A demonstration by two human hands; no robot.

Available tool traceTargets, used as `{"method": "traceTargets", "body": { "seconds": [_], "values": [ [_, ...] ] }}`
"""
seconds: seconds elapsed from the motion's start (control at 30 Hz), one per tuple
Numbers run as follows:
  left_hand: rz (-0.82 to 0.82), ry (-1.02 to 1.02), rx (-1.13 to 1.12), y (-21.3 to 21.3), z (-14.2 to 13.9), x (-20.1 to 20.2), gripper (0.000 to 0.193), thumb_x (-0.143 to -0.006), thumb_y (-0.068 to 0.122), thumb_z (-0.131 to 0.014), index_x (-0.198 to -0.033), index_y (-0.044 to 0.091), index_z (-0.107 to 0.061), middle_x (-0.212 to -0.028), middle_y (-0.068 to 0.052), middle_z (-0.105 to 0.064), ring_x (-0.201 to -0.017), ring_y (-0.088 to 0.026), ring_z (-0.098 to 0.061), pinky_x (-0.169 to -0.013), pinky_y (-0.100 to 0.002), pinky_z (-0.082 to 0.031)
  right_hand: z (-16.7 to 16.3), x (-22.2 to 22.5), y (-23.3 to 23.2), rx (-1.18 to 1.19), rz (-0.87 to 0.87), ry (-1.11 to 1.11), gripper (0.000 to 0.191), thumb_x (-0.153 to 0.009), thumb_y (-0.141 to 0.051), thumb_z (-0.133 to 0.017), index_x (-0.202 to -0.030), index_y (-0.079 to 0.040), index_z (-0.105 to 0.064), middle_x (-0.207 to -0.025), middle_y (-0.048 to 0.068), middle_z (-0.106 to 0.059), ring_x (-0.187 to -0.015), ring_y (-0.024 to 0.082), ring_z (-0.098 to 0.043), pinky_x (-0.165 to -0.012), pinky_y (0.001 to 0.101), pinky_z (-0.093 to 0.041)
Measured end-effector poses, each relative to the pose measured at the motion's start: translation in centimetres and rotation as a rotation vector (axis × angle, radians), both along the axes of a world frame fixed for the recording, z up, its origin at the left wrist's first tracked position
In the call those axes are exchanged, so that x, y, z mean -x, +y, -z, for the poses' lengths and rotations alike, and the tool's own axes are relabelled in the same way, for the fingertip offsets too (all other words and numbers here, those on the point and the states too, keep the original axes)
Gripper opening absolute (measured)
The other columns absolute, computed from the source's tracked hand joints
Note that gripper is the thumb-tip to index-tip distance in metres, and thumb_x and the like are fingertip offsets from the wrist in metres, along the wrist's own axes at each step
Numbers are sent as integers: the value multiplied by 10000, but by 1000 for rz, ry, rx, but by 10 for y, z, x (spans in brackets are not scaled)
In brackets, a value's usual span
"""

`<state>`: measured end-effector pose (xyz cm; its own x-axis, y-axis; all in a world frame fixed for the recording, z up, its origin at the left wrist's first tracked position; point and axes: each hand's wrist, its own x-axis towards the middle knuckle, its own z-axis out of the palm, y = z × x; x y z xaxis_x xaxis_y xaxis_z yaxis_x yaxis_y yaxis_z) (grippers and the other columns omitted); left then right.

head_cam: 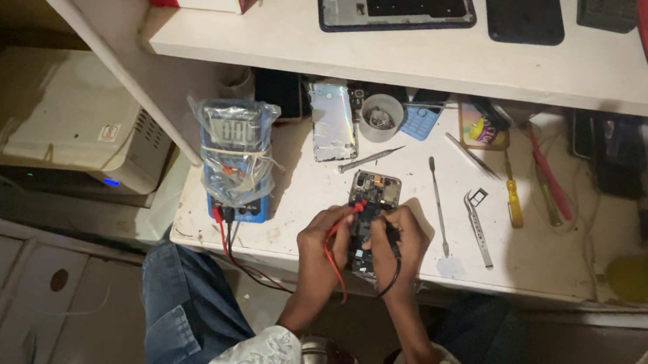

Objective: The person sits at a repair bench holding a disassembled smartphone and probes its exposed motherboard with multimeter test leads, checking readings on the meter display. They then set the phone down and use a small tool to pry and work on the phone's internal components.

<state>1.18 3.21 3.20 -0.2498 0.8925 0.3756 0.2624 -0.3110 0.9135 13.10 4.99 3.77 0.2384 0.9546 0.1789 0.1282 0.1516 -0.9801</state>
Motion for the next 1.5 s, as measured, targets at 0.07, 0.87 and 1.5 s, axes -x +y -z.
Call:
{"method": "traceTargets", "body": {
  "seconds": [0.07,0.87,1.5],
  "values": [
    [-20,52,-47,1,2,0,195,-970,15,-613,-1123,-52,-715,-1047,-218,-739,-885,-273,-747,-789,-328,-573,0,0,-1,-38,-40,7,118,-918,7,-642,-836,13,-558,-688,52,-622,-568,77,-636,-503,238,-524],
    [-8,-196,162,6,8,-2,258,-1004,125,-627,-1148,-59,-737,-817,-84,-738,-639,-79,-641,-584,-242,-548,-2,1,-1,-3,-15,-12,109,-907,22,-639,-830,19,-561,-688,71,-633,-563,85,-644,-496,244,-533],
    [9,-53,20,8,7,2,207,-990,72,-626,-1130,-48,-722,-997,-186,-755,-827,-186,-732,-748,-294,-568,1,0,1,-3,-9,-25,97,-911,13,-636,-853,23,-559,-692,62,-631,-567,84,-651,-492,235,-529]
  ]
}}
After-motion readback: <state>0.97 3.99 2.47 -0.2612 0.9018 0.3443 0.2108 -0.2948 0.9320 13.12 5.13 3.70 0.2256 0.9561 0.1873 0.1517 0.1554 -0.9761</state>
